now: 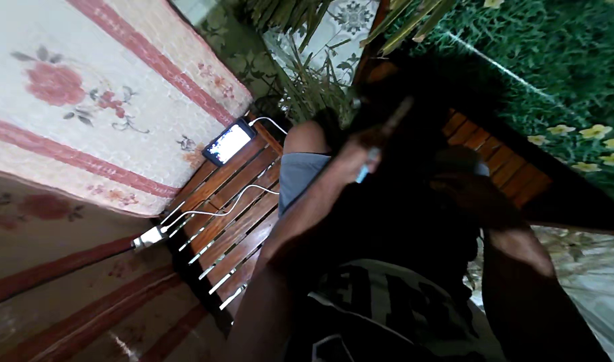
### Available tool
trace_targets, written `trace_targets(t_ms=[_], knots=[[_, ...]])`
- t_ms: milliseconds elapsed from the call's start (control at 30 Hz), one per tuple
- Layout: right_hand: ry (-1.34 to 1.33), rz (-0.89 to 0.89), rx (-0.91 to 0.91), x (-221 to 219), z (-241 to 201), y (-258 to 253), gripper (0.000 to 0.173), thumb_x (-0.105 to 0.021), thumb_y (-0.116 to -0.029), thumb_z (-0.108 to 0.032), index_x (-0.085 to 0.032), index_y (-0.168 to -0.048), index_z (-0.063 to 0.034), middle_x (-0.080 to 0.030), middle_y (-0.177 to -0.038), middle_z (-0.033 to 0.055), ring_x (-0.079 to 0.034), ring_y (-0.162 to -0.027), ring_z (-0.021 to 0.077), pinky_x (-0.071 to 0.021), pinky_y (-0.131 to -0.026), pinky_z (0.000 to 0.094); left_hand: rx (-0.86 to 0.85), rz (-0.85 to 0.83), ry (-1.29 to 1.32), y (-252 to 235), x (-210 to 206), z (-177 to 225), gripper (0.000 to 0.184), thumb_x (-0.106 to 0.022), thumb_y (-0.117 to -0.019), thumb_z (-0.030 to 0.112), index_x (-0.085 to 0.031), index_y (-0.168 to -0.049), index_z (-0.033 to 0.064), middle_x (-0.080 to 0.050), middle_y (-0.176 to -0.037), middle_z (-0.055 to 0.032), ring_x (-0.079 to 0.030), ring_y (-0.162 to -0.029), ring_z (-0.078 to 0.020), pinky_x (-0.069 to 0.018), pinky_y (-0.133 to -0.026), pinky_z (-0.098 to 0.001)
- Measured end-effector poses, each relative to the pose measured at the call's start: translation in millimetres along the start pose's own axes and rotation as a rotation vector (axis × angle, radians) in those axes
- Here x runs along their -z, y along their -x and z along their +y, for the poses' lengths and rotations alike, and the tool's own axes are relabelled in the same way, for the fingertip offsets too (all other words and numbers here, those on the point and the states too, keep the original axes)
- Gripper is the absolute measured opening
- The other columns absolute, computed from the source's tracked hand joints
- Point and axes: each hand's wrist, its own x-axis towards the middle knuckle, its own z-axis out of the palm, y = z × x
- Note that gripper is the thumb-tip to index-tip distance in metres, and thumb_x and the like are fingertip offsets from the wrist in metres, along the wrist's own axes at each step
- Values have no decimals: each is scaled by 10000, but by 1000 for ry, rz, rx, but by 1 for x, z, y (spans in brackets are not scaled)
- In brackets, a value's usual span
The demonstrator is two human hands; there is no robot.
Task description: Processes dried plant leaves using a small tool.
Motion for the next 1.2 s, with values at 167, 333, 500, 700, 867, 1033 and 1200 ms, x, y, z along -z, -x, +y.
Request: trace_targets(t_ms=[167, 333, 500, 700, 867, 1033, 1200], knots=[[-36, -20, 75, -3, 19, -14, 320, -515, -1077, -258, -678, -1235, -32, -673, -885, 128, -592, -677, 167, -532, -677, 388, -204, 92, 93, 1, 49, 32, 392, -304, -1122, 287, -530, -1390, 111, -440, -566, 64, -422, -412, -50, -408, -401, -199], [-68, 45, 257, -11, 6, -26, 351, -529, -1064, -286, -693, -1194, -4, -679, -896, 134, -602, -704, 149, -539, -692, 361, 10, -111, -83, 18, 2, -19, 208, -434, -1085, 198, -600, -1122, 78, -498, -575, 20, -472, -441, -57, -437, -439, -201], [94, 110, 490, -10, 60, -28, 317, -544, -1038, -237, -720, -1086, 23, -707, -1015, 204, -683, -905, 302, -555, -851, 508, -196, 7, 122, 21, 36, 17, 363, -349, -1096, 275, -584, -1301, 89, -489, -544, 73, -447, -400, -27, -418, -396, -175], [-9, 3, 277, -10, 45, -15, 264, -552, -1049, -154, -682, -1158, 47, -677, -1021, 204, -635, -821, 227, -549, -781, 422, 4, -80, -1, 24, 12, -11, 189, -398, -1086, 197, -557, -1044, 103, -474, -574, 24, -454, -428, -61, -420, -414, -194], [50, 151, 325, -1, 98, -7, 316, -588, -994, -258, -717, -1066, 20, -706, -1024, 209, -678, -925, 293, -536, -856, 525, -119, 81, 27, 26, 36, 37, 358, -317, -1116, 209, -595, -1270, 45, -466, -559, 67, -425, -408, -18, -401, -396, -160], [-140, 140, 95, 3, 123, 11, 254, -600, -989, -215, -690, -1118, -17, -648, -845, 64, -543, -606, 99, -500, -572, 332, -296, 191, 228, 19, 77, 59, 438, -283, -1130, 354, -540, -1386, 108, -422, -521, 59, -409, -376, -52, -400, -368, -195], [-183, 66, 53, -10, 46, 10, 292, -517, -1051, -153, -662, -1254, -2, -656, -857, 68, -528, -607, 48, -487, -581, 240, 8, -5, -24, 19, 6, -22, 252, -401, -1091, 200, -502, -1303, 107, -496, -636, 9, -473, -451, -61, -443, -425, -202]])
